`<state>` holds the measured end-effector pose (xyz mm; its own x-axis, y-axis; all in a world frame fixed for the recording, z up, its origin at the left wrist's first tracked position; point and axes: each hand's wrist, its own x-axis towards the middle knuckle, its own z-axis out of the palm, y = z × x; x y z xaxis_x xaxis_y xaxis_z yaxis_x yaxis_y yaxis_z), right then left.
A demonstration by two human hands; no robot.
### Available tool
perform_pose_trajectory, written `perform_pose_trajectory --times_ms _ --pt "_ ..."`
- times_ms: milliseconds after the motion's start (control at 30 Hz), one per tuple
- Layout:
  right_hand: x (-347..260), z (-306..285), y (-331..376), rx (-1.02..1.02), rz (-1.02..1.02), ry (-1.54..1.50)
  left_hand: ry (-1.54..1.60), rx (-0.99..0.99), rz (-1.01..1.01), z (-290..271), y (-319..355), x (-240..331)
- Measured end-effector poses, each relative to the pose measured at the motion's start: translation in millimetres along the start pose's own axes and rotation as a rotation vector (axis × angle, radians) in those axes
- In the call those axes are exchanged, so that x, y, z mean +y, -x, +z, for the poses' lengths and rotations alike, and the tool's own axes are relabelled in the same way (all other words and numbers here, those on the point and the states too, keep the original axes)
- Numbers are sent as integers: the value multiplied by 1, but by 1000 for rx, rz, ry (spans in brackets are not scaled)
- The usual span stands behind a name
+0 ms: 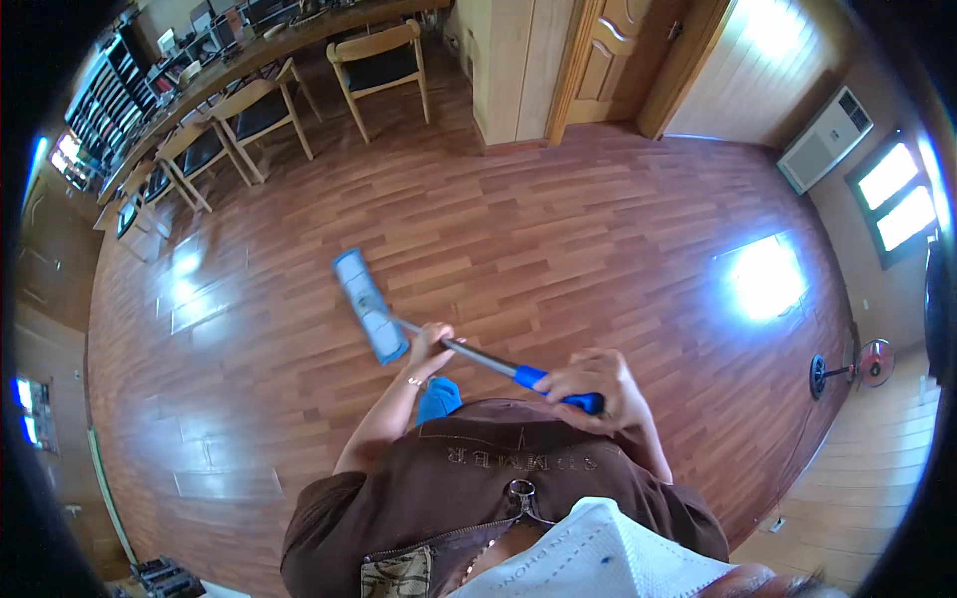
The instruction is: Mopping the wooden floor of an office room using a flat mop.
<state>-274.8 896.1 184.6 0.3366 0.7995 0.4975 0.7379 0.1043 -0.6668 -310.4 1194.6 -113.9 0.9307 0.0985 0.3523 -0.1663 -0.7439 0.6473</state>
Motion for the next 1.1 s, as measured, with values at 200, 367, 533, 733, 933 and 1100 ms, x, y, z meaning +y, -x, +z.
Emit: perform_pose_trajectory --times_ms 200,367,533,733,933,1100 --pt "-63 -32 54 276 -120 346 60 -245 68 58 -20 79" --pt "-86 -34 84 654 -269 582 205 -328 261 76 -22 136" --pt "-91 -60 76 394 -580 387 161 -399 232 55 -8 163" --pt "-73 -66 51 356 -625 211 77 -228 -115 9 24 184" --pt "-95 -31 14 283 -650 -72 34 91 -345 -34 90 185" --pt "-156 -27 -33 -73 -710 -337 -29 324 -597 -98 145 232"
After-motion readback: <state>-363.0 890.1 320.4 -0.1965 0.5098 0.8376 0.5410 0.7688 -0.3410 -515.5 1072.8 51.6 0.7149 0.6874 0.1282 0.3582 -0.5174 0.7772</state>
